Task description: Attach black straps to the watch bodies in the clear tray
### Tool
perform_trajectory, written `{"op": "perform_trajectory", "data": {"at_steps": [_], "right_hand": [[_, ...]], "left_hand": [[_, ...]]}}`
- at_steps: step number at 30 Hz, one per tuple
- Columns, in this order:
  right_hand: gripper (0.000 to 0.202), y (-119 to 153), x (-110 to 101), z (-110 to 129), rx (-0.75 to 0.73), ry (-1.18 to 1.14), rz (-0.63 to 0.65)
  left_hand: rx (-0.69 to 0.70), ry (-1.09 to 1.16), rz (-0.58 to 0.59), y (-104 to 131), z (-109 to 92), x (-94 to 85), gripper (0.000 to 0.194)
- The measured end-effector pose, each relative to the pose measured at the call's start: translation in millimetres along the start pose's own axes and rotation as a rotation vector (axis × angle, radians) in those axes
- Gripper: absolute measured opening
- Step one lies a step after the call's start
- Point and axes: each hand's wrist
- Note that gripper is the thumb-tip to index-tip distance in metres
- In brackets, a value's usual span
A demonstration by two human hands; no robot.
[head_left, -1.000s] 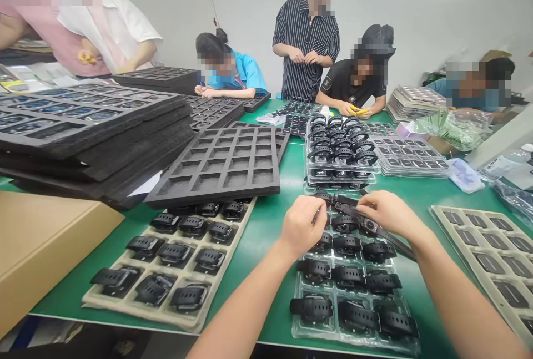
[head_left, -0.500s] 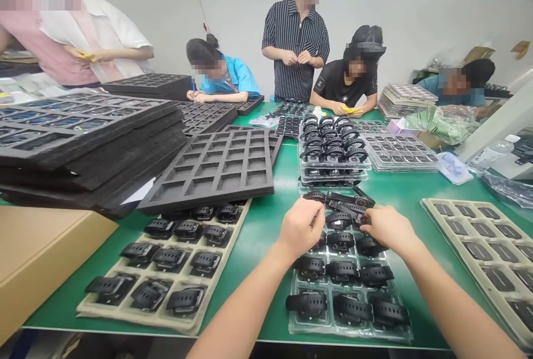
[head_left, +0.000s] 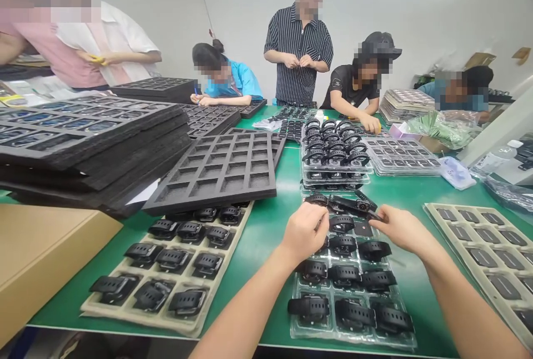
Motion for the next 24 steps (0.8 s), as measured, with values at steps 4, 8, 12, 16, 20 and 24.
{"op": "perform_trajectory", "data": {"at_steps": [4,8,12,16,20,24], "right_hand": [[0.036,17,-21,19,-0.016,-0.429,-0.021],[0.049,40,-2,63,-0.04,-0.885,0.238],[0.053,54,30,96,-0.015,-1.12,0.518],[0.051,58,34,88,-0.018,-1.185,0.602],[0.061,60,26,57,-0.121,-1.325,0.48],[0.094,57,27,46,-0.258,-1.365,0.325]], "left_hand": [[-0.166,0.164,0.035,-1,-8,0.6,0.02],[-0.304,0.4,0.119,-2,-21,3.4,0.041],[-0.626,0.988,0.059,-6,-28,1.9,0.05],[-0.705,1.092,-0.073,-13,-24,-6.0,0.048],[-0.739,1.09,-0.134,-17,-18,-10.7,0.048],[-0.759,1.064,-0.073,-16,-22,-8.9,0.051]]}}
Point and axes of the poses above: each hand's wrist, its own y-axis away from the middle knuckle, its own x-axis out of the palm, z = x × y
